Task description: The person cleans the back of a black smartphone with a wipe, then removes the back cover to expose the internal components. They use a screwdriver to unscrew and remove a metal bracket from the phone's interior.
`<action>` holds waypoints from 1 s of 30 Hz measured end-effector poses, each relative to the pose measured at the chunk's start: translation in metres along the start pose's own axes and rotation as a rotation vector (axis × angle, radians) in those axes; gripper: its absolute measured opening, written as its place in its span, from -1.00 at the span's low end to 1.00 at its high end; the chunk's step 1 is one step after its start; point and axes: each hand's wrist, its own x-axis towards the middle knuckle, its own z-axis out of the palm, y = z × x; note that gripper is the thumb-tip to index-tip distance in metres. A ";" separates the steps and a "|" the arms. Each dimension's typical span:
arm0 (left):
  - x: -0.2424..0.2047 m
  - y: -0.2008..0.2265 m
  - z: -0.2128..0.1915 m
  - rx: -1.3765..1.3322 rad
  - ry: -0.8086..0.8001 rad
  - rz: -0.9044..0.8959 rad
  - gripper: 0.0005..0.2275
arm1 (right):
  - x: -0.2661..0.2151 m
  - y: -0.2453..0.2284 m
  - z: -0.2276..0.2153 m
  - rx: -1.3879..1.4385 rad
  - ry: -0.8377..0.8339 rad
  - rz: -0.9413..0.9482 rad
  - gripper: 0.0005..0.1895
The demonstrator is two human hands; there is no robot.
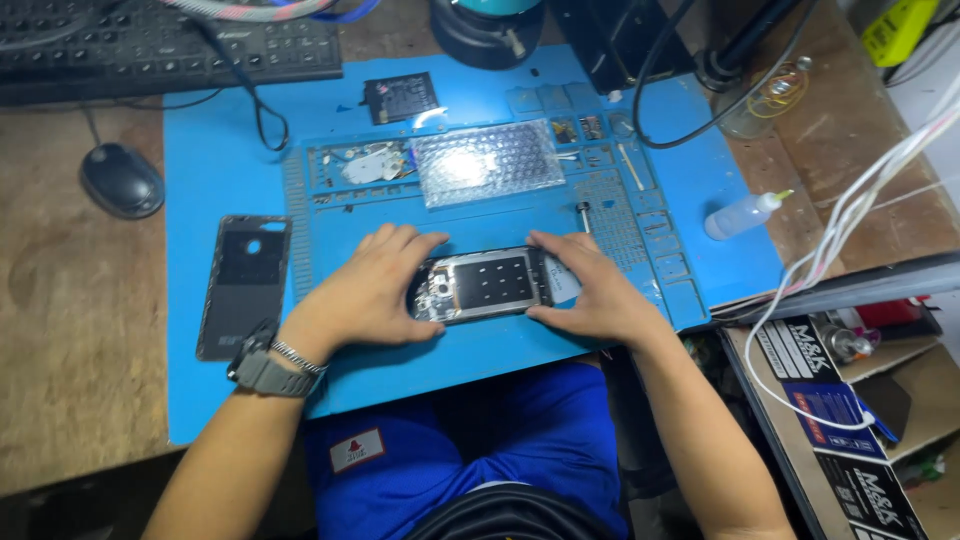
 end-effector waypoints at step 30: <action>-0.016 -0.016 -0.009 -0.168 -0.043 -0.125 0.01 | 0.075 -0.005 -0.028 -0.619 -0.655 0.396 -0.20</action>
